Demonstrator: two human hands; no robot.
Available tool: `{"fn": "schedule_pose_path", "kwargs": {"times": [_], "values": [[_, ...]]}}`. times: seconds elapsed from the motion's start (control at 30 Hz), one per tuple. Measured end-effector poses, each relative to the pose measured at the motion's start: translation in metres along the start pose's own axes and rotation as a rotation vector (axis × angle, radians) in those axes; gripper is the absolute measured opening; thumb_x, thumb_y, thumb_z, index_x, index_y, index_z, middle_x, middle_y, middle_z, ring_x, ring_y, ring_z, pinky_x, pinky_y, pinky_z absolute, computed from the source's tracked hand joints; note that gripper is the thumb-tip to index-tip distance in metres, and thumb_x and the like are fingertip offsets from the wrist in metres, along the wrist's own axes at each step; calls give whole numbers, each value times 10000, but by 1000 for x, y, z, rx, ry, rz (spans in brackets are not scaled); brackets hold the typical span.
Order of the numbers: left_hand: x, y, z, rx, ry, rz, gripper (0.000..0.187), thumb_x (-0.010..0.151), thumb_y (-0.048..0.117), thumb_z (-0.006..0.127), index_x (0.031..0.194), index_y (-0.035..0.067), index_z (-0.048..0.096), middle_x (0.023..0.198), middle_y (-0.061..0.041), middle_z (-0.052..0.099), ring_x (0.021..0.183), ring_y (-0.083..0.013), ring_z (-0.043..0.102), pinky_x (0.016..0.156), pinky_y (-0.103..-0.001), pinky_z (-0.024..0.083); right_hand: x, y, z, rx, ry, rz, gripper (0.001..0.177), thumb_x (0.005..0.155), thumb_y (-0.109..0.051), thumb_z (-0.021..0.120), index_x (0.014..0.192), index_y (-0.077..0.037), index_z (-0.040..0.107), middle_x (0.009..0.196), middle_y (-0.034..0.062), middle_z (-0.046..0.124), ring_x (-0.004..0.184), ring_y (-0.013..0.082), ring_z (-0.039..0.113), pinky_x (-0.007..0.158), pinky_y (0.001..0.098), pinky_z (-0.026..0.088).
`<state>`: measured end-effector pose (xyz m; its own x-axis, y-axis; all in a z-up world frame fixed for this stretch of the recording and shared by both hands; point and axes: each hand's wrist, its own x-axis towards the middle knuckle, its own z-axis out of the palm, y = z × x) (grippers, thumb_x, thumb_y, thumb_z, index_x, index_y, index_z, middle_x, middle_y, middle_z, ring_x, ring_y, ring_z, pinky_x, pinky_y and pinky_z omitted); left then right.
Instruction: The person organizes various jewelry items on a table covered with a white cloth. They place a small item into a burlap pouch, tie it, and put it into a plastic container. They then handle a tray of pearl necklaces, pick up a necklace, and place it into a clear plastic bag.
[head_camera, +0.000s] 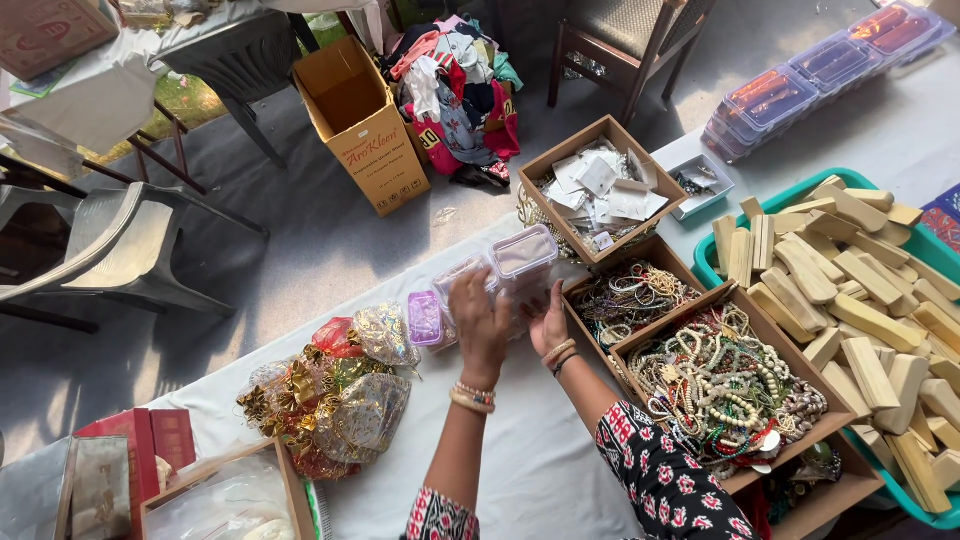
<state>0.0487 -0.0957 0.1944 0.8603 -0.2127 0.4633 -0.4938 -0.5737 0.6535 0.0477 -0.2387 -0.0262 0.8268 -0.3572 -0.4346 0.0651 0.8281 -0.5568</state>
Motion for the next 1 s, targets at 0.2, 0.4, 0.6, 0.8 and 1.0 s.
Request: {"fn": "schedule_pose_path", "kwargs": {"times": [0.2,0.4,0.6,0.8,1.0], "values": [[62,-25,58,326,-333,297,247,843,151,693,1080,83,714,1184,-163,653,1170,-337,574,985,-471,438,0,-6,23,145,-107,55,972,804,-796,542,1520,-149,424,1466,89,545,1305,287,520,1077,446,440],[78,-50,79,333,-437,176,110,853,108,701,952,91,749,960,-99,673,924,-261,618,885,-398,504,40,5,17,199,-63,100,863,870,-772,529,1473,-155,509,1395,98,590,1252,269,548,1051,449,463],[93,-63,94,349,-406,122,80,918,151,710,947,85,744,959,-81,683,920,-241,616,883,-372,512,68,9,18,102,8,140,817,892,-782,467,1448,-186,525,1334,74,612,1171,233,565,978,436,494],[101,-56,78,305,-317,174,117,825,181,758,908,100,768,955,-77,688,1009,-303,591,914,-396,487,89,1,13,-6,-14,170,867,879,-815,428,1454,-173,525,1327,67,623,1155,217,575,956,412,505],[108,-74,79,263,-435,120,111,862,158,753,952,94,758,1002,-83,667,1045,-265,612,973,-382,503,100,-7,17,-114,-51,141,926,857,-826,410,1503,-164,450,1396,90,604,1225,239,592,1002,425,516]]}}
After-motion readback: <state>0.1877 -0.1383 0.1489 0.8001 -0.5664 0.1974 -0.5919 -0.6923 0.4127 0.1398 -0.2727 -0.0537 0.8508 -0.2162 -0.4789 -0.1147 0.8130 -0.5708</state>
